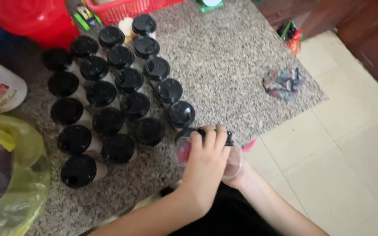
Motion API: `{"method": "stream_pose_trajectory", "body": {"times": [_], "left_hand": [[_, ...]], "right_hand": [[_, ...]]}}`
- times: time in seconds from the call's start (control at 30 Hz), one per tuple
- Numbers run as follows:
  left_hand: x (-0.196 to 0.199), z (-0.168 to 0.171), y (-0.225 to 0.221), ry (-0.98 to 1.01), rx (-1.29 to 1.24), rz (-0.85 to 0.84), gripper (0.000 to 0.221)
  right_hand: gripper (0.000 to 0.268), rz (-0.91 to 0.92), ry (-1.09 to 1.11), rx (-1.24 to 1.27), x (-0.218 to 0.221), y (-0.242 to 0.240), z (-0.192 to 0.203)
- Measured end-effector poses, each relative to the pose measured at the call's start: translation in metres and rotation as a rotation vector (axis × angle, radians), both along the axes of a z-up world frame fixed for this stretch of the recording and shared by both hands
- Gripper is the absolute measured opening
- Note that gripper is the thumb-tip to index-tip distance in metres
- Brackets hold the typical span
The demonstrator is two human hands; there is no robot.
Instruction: The person places small red items into the lids of several plastic cups and then packages the cups into a yellow plastic bag.
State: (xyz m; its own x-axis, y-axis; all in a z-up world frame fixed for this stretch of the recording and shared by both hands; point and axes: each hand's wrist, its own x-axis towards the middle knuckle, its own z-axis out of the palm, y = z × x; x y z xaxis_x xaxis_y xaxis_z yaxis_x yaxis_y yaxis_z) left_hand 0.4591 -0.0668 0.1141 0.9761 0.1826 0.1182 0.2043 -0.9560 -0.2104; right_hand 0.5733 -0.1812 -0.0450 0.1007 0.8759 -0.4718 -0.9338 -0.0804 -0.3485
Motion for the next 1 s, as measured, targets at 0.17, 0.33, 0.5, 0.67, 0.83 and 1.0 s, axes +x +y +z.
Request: {"method": "stream_pose_trajectory", "body": {"times": [0.17,0.33,0.5,0.67,0.83,1.0], "left_hand": [[0.059,-0.005,-0.001,0.156,0.095,0.114,0.034],[0.14,-0.002,-0.005,0.359,0.09,0.27,0.045],[0.199,-0.018,0.003,0.253,-0.011,0.516,0.042],[0.215,-0.034,0.01,0.059,-0.209,0.758,0.052],[0.214,-0.04,0.009,-0.296,-0.364,0.812,0.064],[0.217,-0.046,0.004,-0.521,-0.499,0.821,0.087]], "right_hand": [[0.039,-0.015,0.127,0.044,0.054,0.041,-0.002],[0.039,0.116,0.097,0.028,0.139,0.066,-0.001],[0.043,0.285,0.081,-0.021,0.209,0.077,-0.001],[0.019,0.223,-0.035,-0.094,0.26,0.113,-0.036],[0.021,0.006,0.058,-0.029,0.271,0.14,-0.015],[0.025,-0.063,0.271,0.017,0.286,0.146,-0.035]]}}
